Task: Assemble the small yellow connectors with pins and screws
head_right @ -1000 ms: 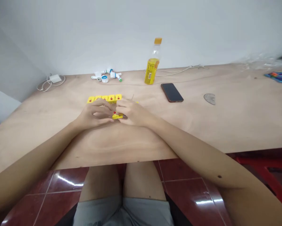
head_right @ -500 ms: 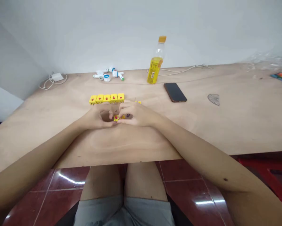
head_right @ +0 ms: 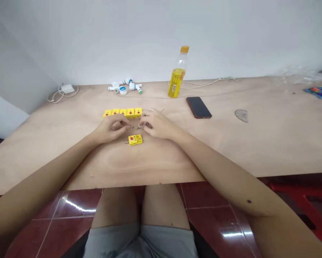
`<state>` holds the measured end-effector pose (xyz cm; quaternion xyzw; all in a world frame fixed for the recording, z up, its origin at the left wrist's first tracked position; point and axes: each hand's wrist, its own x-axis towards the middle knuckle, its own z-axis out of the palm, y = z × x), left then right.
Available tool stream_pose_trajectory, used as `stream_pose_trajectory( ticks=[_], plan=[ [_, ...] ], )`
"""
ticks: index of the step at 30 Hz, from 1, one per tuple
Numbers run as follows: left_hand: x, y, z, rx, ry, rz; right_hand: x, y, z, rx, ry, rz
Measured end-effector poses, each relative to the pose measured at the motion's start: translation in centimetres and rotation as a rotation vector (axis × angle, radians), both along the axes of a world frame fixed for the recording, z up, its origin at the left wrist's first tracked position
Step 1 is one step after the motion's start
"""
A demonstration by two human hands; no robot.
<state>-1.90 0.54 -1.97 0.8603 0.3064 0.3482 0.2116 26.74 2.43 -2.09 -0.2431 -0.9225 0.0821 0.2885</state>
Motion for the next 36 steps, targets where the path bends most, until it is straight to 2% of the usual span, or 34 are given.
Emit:
stream_pose_trajectory(
  ticks=[4, 9, 16, 26, 36],
  plan=[
    [-0.2, 0.8, -0.6, 0.123, 0.132, 0.024, 0.1, 0.1, 0.1, -0.023, -0.051, -0.019],
    [0.5, 1.0, -1.3, 0.186, 0.15, -0.025, 0.0, 0.1, 0.1, -0.021, -0.058, -0.015],
    [1.4, 1.0, -1.1, 0.138, 0.165, -0.059, -0.1, 0.0, 0.1, -0.019, -0.043, 0.033],
    [2.6, 1.3, -0.9, 0.047, 0.249, 0.024, -0.3, 0.1, 0.0, -0.032, -0.021, 0.039],
    [2.7, 1.1, -0.8, 0.154, 0.31, -0.006, -0.4, 0.2, -0.4, -0.012, 0.019, 0.008]
  ],
)
